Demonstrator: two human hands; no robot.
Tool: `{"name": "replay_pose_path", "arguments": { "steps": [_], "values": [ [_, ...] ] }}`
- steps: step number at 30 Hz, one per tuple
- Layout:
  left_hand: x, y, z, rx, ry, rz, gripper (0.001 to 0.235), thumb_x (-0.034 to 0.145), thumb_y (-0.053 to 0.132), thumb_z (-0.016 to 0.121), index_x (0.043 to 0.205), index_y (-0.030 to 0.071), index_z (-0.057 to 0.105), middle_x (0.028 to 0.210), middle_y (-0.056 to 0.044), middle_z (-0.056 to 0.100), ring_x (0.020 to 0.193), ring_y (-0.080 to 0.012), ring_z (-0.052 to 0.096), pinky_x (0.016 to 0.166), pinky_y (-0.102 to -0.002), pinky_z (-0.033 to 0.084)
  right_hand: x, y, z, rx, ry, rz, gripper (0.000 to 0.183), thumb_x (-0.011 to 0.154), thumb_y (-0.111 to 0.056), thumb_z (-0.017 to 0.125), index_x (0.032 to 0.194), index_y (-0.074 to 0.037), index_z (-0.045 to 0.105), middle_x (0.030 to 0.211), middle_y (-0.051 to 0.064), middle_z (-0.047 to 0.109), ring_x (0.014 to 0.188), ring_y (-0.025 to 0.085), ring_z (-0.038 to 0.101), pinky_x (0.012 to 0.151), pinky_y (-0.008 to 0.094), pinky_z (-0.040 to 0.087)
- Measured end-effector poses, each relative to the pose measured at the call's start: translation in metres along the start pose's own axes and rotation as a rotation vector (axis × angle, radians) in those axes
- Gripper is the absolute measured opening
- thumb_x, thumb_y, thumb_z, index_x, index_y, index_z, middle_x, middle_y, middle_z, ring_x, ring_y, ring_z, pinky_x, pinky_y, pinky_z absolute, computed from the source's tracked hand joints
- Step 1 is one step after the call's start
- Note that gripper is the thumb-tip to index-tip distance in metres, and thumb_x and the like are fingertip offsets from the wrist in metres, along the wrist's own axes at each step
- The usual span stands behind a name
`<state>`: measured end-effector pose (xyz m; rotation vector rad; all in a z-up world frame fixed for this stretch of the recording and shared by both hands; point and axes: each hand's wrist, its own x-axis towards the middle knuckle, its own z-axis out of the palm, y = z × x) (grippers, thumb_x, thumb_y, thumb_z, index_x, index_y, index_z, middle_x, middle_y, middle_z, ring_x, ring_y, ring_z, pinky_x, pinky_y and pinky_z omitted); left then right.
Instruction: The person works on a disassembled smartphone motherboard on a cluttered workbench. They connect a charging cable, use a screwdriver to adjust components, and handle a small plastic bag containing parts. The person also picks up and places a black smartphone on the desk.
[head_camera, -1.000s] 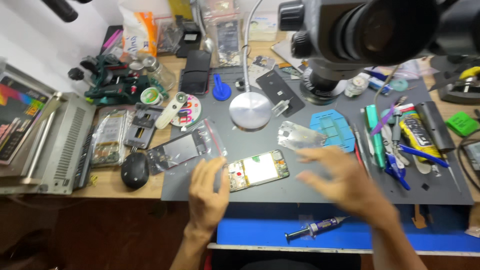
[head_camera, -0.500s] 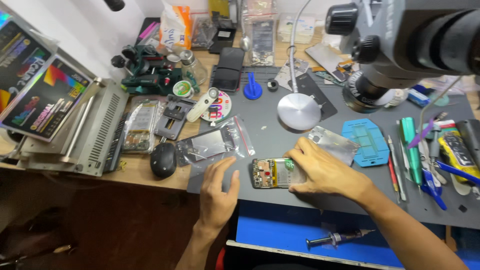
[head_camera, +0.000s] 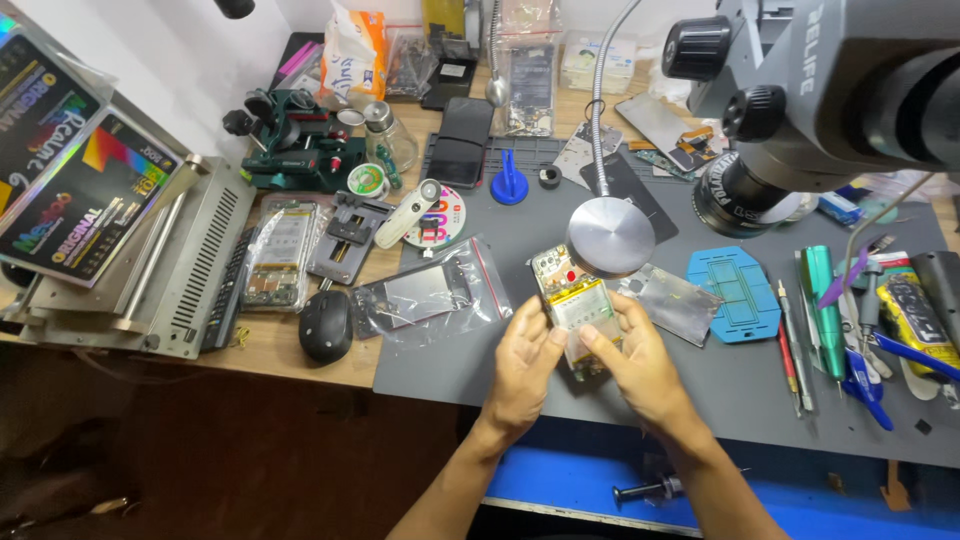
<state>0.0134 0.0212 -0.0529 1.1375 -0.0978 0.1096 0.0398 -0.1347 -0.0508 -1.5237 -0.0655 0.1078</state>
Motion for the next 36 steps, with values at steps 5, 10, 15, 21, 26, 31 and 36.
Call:
{"name": "replay_pose_path", "arguments": {
  "steps": [5,10,15,21,26,31,36],
  "values": [
    [0.017,-0.004,0.01,-0.046,0.095,-0.024,0.05,0.105,0.001,0.056,0.153,-0.006,0.044,0.129,-0.024,0.07,0.116,-0.0296,0.07,0.098,-0.046,0.061,-0.002,-0.016,-0.005,0.09,0.004,0.029,0.046,0.106,-0.019,0.056,0.148,0.0,0.056,0.117,0.018,0.072,0.106,0.023,0.072,0.096,0.041,0.06],
    [0.015,0.008,0.012,-0.011,0.074,-0.06,0.048,0.104,0.0,0.056,0.151,-0.006,0.048,0.125,-0.024,0.073,0.112,-0.0303,0.073,0.097,-0.049,0.062,0.021,-0.016,-0.023,0.048,0.066,-0.034,0.031,0.108,-0.015,0.057,0.128,0.004,0.07,0.094,0.018,0.075,0.081,0.021,0.075,0.078,0.036,0.065],
    [0.012,0.028,0.021,-0.06,0.018,-0.009,0.036,0.106,0.009,0.054,0.139,-0.005,0.056,0.128,-0.018,0.072,0.117,-0.0218,0.07,0.107,-0.036,0.057,0.024,-0.039,-0.012,-0.083,0.074,-0.016,0.009,0.099,-0.012,0.066,0.096,-0.005,0.071,0.084,0.004,0.072,0.08,0.011,0.066,0.079,0.025,0.055],
    [0.008,0.026,0.022,0.035,-0.002,0.071,0.041,0.105,0.006,0.054,0.144,-0.006,0.051,0.136,-0.019,0.067,0.128,-0.0238,0.065,0.115,-0.036,0.05,0.029,-0.029,-0.009,-0.041,0.096,-0.016,0.006,0.095,-0.01,0.072,0.091,-0.007,0.069,0.086,0.002,0.074,0.082,0.009,0.068,0.08,0.023,0.056],
    [0.01,0.034,0.026,0.108,0.022,0.002,0.036,0.101,0.004,0.057,0.136,-0.001,0.058,0.128,-0.013,0.07,0.119,-0.0194,0.067,0.11,-0.033,0.053,0.027,-0.016,-0.007,-0.092,0.096,-0.05,0.005,0.094,-0.007,0.072,0.096,-0.007,0.067,0.085,0.004,0.071,0.082,0.009,0.067,0.08,0.023,0.057],
    [0.017,0.036,0.037,0.254,0.276,-0.098,0.02,0.091,0.008,0.07,0.111,0.005,0.066,0.107,-0.01,0.079,0.097,-0.0162,0.075,0.093,-0.031,0.062,0.01,-0.03,0.009,-0.254,0.155,-0.033,0.011,0.092,-0.013,0.075,0.1,-0.007,0.072,0.084,0.001,0.068,0.074,0.007,0.061,0.071,0.021,0.054],
    [0.017,0.045,0.046,0.276,0.359,-0.172,0.021,0.087,0.007,0.072,0.107,0.007,0.068,0.099,-0.008,0.081,0.088,-0.0154,0.076,0.087,-0.029,0.063,-0.002,-0.05,0.014,-0.316,0.202,-0.004,0.011,0.09,-0.015,0.073,0.1,-0.01,0.073,0.086,-0.001,0.076,0.076,0.008,0.068,0.076,0.024,0.057]
  ]
}}
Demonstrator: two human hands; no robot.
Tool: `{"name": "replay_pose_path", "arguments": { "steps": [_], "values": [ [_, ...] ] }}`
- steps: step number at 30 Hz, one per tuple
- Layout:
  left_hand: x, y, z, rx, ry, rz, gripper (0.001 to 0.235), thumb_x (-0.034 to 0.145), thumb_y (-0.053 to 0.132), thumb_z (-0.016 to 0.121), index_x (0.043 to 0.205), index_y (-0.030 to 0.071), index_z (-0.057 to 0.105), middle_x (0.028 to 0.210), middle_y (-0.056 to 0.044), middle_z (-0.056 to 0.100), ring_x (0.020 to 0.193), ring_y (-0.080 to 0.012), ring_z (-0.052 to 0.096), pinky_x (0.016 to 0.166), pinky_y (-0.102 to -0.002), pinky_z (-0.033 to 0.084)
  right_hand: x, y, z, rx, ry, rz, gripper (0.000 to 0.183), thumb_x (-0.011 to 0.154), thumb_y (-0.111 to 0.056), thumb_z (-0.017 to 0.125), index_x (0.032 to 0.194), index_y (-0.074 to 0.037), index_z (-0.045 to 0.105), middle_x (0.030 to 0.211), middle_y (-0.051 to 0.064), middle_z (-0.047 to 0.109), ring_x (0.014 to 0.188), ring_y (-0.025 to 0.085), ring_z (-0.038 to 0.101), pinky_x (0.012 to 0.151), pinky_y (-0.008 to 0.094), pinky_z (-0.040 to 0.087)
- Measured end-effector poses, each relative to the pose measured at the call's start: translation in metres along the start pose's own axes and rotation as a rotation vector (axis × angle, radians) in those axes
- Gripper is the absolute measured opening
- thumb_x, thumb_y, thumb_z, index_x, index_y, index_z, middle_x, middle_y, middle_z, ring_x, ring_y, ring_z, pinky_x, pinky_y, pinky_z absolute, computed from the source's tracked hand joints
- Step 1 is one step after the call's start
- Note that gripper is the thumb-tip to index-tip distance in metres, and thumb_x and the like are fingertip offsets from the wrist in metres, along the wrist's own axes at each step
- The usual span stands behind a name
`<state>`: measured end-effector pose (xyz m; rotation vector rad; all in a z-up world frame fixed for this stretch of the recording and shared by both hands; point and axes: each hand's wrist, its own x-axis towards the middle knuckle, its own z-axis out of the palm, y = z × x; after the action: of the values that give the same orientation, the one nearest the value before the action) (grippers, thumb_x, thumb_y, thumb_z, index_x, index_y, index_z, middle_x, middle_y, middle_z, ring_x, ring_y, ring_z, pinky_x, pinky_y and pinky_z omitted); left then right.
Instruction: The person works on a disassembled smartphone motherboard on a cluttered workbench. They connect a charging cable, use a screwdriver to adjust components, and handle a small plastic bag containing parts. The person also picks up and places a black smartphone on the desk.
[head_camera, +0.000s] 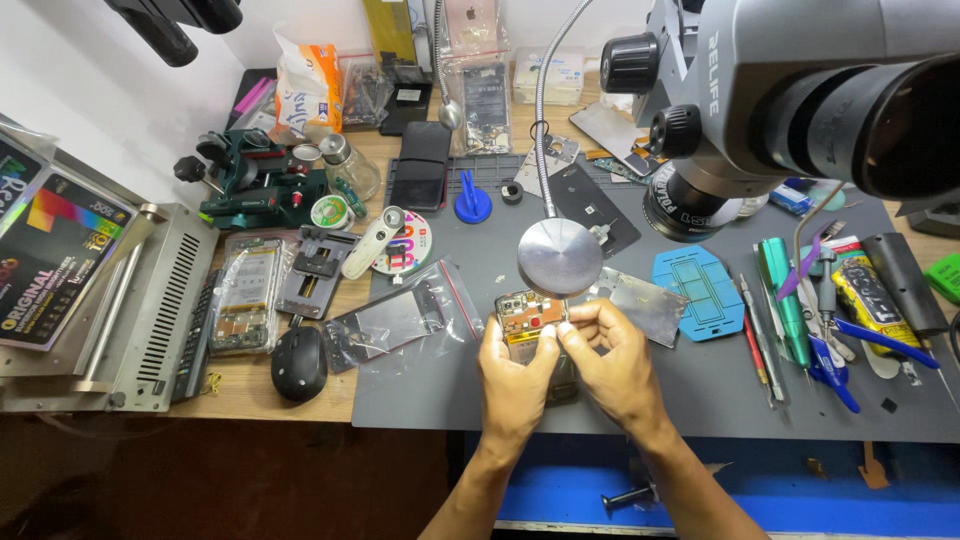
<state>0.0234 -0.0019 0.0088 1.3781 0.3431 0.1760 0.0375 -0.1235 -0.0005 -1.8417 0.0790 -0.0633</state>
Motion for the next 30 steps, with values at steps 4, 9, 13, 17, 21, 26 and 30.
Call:
{"name": "replay_pose_path", "arguments": {
  "steps": [4,9,13,17,21,26,30],
  "values": [
    [0.0,0.003,-0.002,0.003,0.005,0.008,0.02,0.085,0.006,0.072,0.105,0.007,0.068,0.098,-0.007,0.081,0.088,-0.0148,0.076,0.087,-0.029,0.063,-0.006,-0.007,-0.003,-0.056,-0.007,-0.033,0.014,0.091,-0.019,0.072,0.102,-0.011,0.073,0.091,0.0,0.079,0.08,0.009,0.071,0.08,0.026,0.057],
    [0.002,0.003,-0.012,-0.103,-0.001,-0.003,0.026,0.087,0.002,0.07,0.114,0.003,0.072,0.105,-0.011,0.081,0.095,-0.0186,0.076,0.093,-0.031,0.062,-0.02,-0.044,-0.011,-0.213,0.051,-0.447,0.027,0.095,-0.015,0.071,0.119,-0.004,0.074,0.113,0.009,0.071,0.087,0.016,0.069,0.087,0.029,0.057],
    [-0.005,0.01,-0.02,-0.153,0.039,-0.144,0.025,0.09,-0.002,0.066,0.114,0.001,0.072,0.104,-0.012,0.081,0.093,-0.0207,0.076,0.09,-0.033,0.064,-0.023,-0.055,-0.015,-0.148,0.295,-0.615,0.061,0.092,-0.033,0.076,0.139,-0.005,0.049,0.109,0.01,0.064,0.094,0.02,0.063,0.099,0.037,0.053],
    [-0.006,0.008,-0.026,-0.2,0.018,-0.156,0.029,0.091,-0.001,0.068,0.119,-0.001,0.07,0.105,-0.015,0.08,0.091,-0.0223,0.076,0.086,-0.035,0.065,-0.002,-0.084,-0.006,-0.323,0.416,-0.853,0.06,0.09,-0.033,0.085,0.131,0.0,0.055,0.127,0.019,0.06,0.12,0.035,0.059,0.106,0.045,0.051],
    [-0.011,0.009,-0.037,-0.232,-0.007,-0.137,0.026,0.092,-0.002,0.068,0.118,0.0,0.07,0.103,-0.014,0.08,0.089,-0.0217,0.076,0.085,-0.035,0.064,0.004,-0.1,0.008,-0.309,0.45,-0.883,0.049,0.093,-0.026,0.085,0.124,0.003,0.061,0.122,0.021,0.067,0.116,0.035,0.064,0.103,0.045,0.054],
    [-0.013,-0.003,-0.049,-0.209,-0.026,-0.124,0.025,0.092,0.001,0.07,0.116,0.001,0.07,0.103,-0.012,0.08,0.089,-0.0188,0.074,0.086,-0.034,0.064,0.017,-0.133,0.032,-0.255,0.447,-0.822,0.052,0.094,-0.032,0.082,0.126,0.005,0.062,0.123,0.023,0.067,0.117,0.036,0.065,0.103,0.046,0.055],
    [-0.018,0.006,-0.053,-0.253,-0.058,-0.127,0.022,0.093,0.002,0.069,0.115,0.001,0.067,0.107,-0.014,0.079,0.092,-0.0198,0.075,0.087,-0.035,0.065,0.027,-0.18,0.034,-0.246,0.429,-0.779,0.063,0.097,-0.046,0.074,0.127,0.008,0.062,0.118,0.024,0.068,0.105,0.034,0.07,0.09,0.043,0.059]
  ]
}}
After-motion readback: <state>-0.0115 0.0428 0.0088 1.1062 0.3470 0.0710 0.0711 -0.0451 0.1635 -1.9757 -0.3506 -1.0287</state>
